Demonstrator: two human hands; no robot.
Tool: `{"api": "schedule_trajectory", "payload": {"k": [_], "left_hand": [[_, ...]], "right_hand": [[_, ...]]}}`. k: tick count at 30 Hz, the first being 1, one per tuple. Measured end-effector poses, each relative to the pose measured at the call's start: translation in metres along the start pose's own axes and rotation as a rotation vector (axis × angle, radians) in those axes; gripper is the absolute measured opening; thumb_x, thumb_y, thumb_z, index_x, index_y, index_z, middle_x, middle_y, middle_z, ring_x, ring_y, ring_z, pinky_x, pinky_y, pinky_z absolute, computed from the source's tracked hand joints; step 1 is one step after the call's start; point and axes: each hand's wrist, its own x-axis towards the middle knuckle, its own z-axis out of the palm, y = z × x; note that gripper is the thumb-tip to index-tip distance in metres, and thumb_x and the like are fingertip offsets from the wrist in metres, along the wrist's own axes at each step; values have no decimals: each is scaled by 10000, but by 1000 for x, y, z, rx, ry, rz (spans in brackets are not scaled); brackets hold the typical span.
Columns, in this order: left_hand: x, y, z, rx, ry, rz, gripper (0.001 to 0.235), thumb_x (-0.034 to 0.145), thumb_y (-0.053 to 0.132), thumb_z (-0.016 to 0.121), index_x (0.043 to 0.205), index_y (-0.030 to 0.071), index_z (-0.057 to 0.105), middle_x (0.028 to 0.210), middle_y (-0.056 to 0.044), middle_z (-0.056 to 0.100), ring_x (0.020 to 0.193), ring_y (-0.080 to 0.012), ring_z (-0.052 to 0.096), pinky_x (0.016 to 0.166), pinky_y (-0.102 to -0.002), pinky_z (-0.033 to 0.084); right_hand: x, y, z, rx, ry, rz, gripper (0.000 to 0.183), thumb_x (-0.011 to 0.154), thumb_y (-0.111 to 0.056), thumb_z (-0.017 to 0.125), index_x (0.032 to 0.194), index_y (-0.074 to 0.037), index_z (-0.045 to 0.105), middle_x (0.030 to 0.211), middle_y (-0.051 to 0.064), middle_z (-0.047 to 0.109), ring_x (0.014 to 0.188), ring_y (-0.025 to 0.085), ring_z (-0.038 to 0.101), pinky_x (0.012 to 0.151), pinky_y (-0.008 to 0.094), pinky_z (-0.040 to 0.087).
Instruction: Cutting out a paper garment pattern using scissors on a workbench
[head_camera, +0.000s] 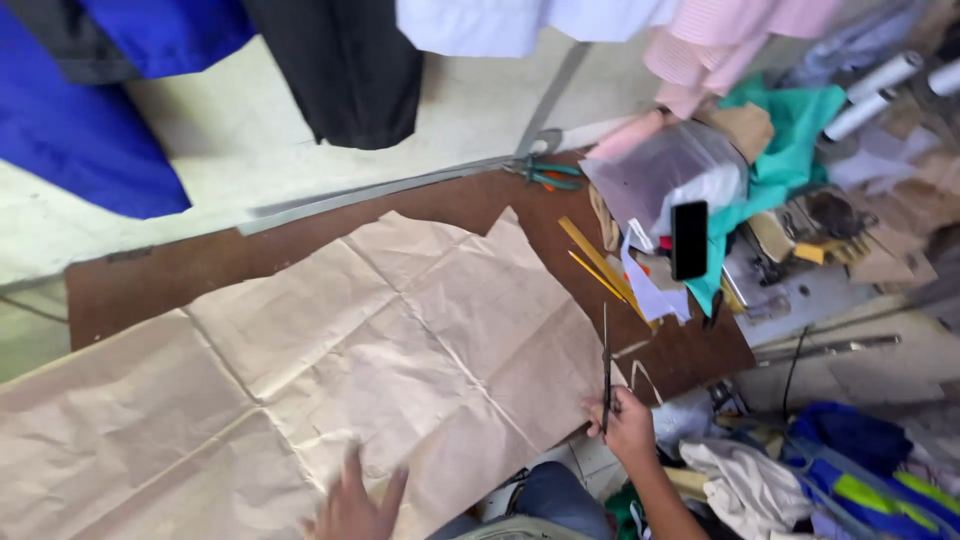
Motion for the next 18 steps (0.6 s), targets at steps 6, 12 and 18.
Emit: {"api": "schedule_trajectory", "payload": {"k": [6,12,18], "left_hand": [[117,47,-22,-152,-131,-153,1452,566,903,684,1613,412,-194,1683,-117,-357,1518,-557,-167,1102,-819,142],[198,37,-24,77,-109,151,1559,562,794,883,1584,462,-246,1672,-76,-433,1534,-513,-241,1071,-839,133],[261,40,-46,264,128,329,1429,618,643,918,1633,381,-53,1741,-27,-210,1592,-401,-105,1160,-761,116]], "right_hand": [[8,-3,-3,-139,-2,-18,234,839,-187,834,775,-21,681,590,82,663,480,186,714,527,303,566],[24,31,-31,-55,-104,-86,190,782,-18,849,752,2,662,666,166,799,461,168,637,477,322,567],[13,38,-64,-332,-292,-46,372,828,-189,897,707,-83,561,490,84,559,518,167,574,563,336,455]]}}
